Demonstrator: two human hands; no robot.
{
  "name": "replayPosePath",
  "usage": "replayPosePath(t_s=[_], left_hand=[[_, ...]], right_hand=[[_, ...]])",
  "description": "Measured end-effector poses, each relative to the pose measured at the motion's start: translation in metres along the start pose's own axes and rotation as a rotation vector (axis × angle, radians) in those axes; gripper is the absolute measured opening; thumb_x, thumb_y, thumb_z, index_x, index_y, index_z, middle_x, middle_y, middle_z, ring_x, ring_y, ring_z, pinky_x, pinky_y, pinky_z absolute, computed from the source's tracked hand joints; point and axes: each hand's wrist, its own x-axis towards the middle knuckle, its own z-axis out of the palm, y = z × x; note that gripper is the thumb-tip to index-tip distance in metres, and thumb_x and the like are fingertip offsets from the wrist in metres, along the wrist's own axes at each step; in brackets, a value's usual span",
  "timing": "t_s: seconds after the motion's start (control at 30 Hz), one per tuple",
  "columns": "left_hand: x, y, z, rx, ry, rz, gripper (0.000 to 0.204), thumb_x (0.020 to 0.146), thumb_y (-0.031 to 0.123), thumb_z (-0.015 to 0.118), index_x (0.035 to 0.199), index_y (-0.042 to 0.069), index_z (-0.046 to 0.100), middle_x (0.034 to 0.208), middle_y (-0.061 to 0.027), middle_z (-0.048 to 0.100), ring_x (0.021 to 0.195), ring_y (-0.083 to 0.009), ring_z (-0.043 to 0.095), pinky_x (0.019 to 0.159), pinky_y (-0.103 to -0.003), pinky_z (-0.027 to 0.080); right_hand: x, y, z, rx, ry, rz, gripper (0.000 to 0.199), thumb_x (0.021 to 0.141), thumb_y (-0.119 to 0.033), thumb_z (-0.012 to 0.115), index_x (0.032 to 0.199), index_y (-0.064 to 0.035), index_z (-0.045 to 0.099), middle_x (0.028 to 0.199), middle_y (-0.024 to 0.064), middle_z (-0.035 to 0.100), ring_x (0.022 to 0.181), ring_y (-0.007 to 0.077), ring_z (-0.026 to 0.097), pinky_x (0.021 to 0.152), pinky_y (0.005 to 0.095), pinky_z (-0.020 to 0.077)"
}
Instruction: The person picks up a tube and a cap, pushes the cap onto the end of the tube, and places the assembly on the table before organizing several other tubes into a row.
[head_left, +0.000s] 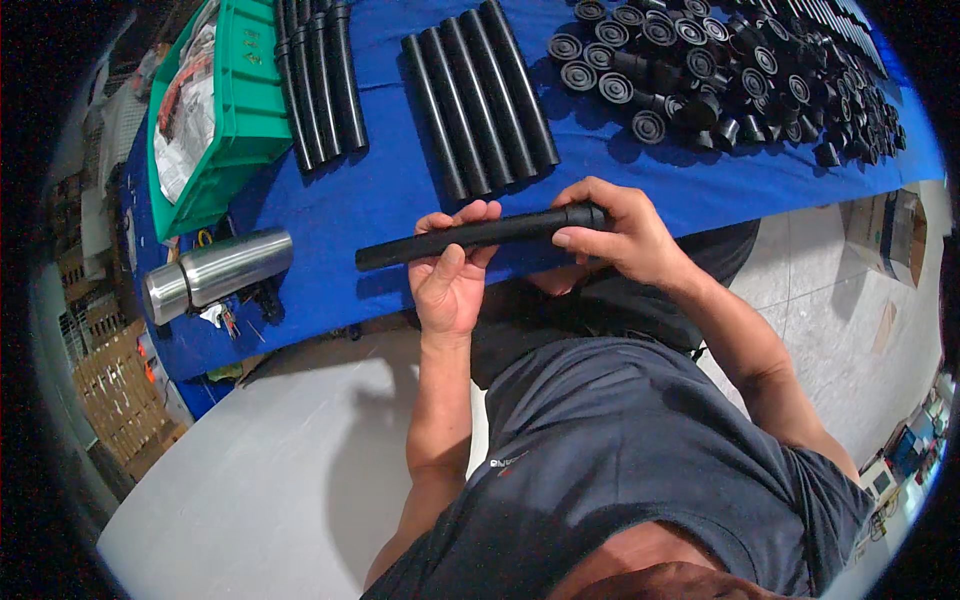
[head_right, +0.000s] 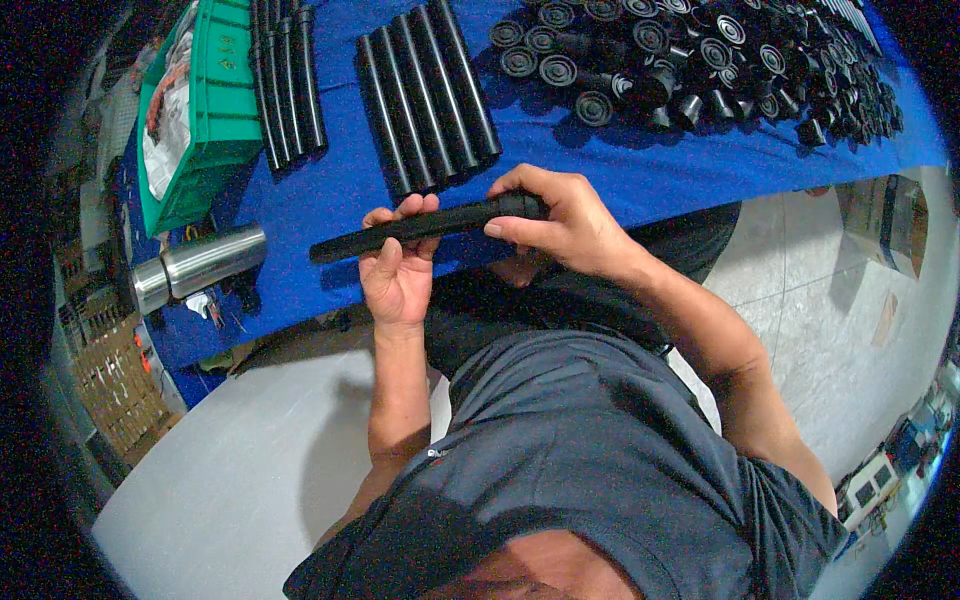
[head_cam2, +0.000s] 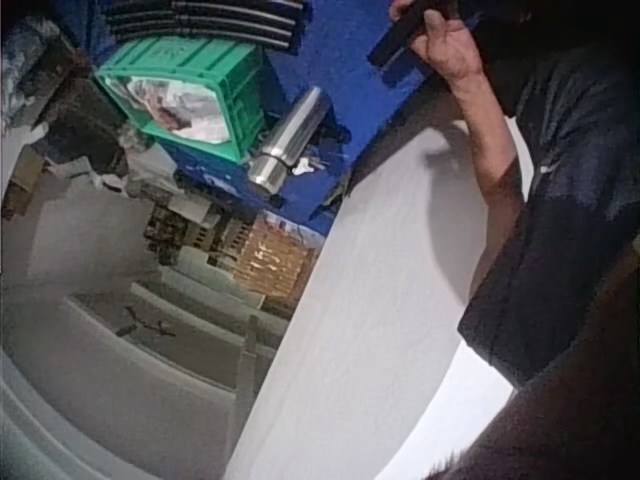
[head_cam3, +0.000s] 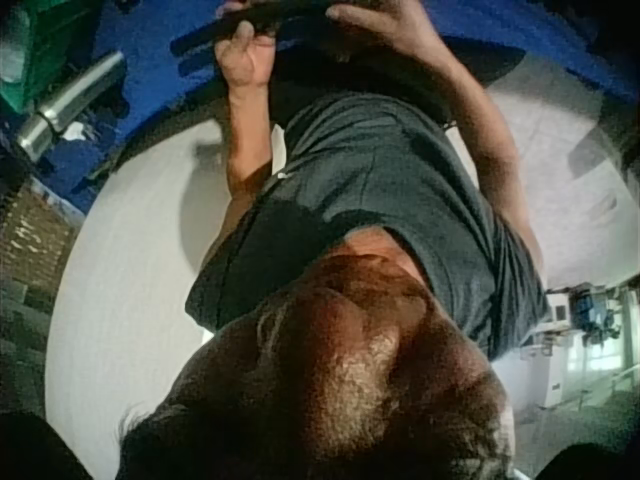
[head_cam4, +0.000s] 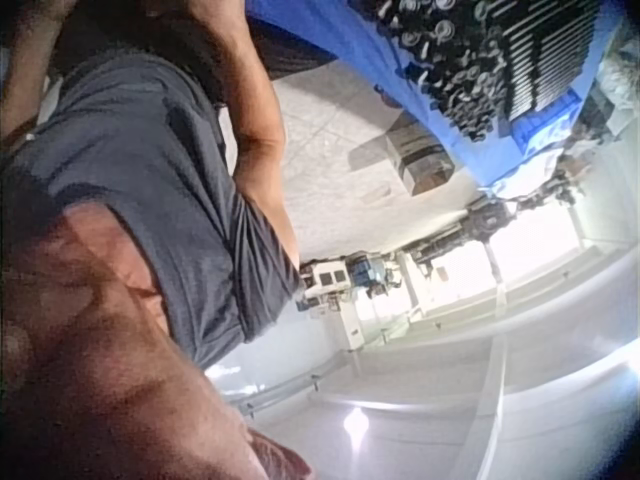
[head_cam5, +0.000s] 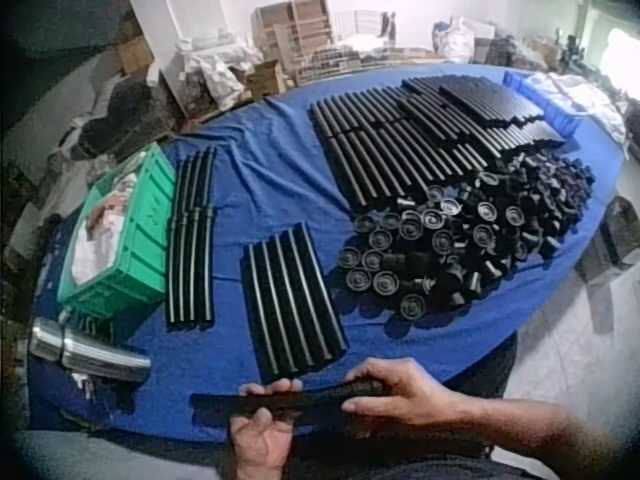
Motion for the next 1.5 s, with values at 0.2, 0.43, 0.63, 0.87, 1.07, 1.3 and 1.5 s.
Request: replayPosePath(t_s=[0.2,0.43,0.63,0.87,1.07,1.3,1.5], left_hand=[[0.001,0.002,-0.002,-0.011,0.001,-0.021,0.035,0.088,0.005,0.068,0.120,0.006,0.054,0.130,-0.0240,0.058,0.130,-0.0409,0.049,0.105,-0.052,0.048],[0.003,-0.003,0.002,0.000,-0.022,-0.024,0.032,0.090,0.006,0.066,0.119,0.007,0.052,0.129,-0.0239,0.058,0.129,-0.0405,0.050,0.108,-0.054,0.044],[-0.006,0.001,-0.005,0.003,-0.013,0.008,0.034,0.089,0.008,0.068,0.120,0.008,0.052,0.128,-0.0208,0.059,0.128,-0.0381,0.051,0.108,-0.053,0.043],[0.010,-0.016,0.010,-0.064,-0.055,-0.030,0.034,0.089,0.004,0.067,0.120,0.007,0.053,0.129,-0.0206,0.059,0.129,-0.0385,0.050,0.108,-0.053,0.044],[0.011,-0.016,0.007,-0.043,-0.074,-0.029,0.037,0.088,0.004,0.068,0.122,0.006,0.053,0.129,-0.0207,0.059,0.129,-0.0389,0.050,0.108,-0.053,0.044],[0.006,-0.016,0.010,-0.032,-0.052,-0.068,0.038,0.088,0.006,0.069,0.122,0.006,0.052,0.130,-0.0212,0.058,0.129,-0.0407,0.050,0.108,-0.054,0.044],[0.010,-0.018,0.012,-0.016,-0.074,-0.087,0.039,0.087,0.005,0.069,0.122,0.007,0.052,0.131,-0.0222,0.057,0.128,-0.0419,0.050,0.107,-0.053,0.045]], right_hand=[[-0.001,-0.009,0.003,0.035,0.035,-0.065,0.031,0.089,-0.014,0.072,0.112,0.0008,0.058,0.080,0.0031,0.062,0.063,0.0098,0.063,0.055,0.0268,0.0544],[-0.008,-0.008,0.003,0.138,0.025,-0.050,0.028,0.090,-0.011,0.069,0.113,-0.0004,0.056,0.083,0.0068,0.063,0.060,0.0134,0.066,0.050,0.0278,0.0566],[-0.006,-0.009,0.004,0.190,-0.059,0.009,0.032,0.089,-0.017,0.072,0.113,-0.0019,0.058,0.078,0.0056,0.063,0.065,0.0136,0.067,0.051,0.0288,0.0557],[-0.007,0.001,-0.012,0.121,0.054,-0.123,0.029,0.089,-0.015,0.071,0.112,-0.0010,0.059,0.080,0.0062,0.064,0.074,0.0131,0.065,0.064,0.0300,0.0525],[-0.009,-0.003,-0.012,-0.116,0.106,-0.256,0.029,0.090,-0.015,0.071,0.111,0.0006,0.060,0.088,0.0082,0.061,0.075,0.0149,0.065,0.067,0.0291,0.0517],[-0.007,0.004,-0.009,-0.307,0.171,-0.570,0.035,0.086,-0.018,0.073,0.113,-0.0005,0.059,0.096,0.0151,0.062,0.074,0.0239,0.066,0.069,0.0357,0.0518],[-0.012,-0.012,-0.015,0.113,0.030,0.058,0.030,0.087,-0.017,0.074,0.108,-0.0010,0.062,0.082,0.0035,0.064,0.072,0.0087,0.061,0.060,0.0265,0.0519]])
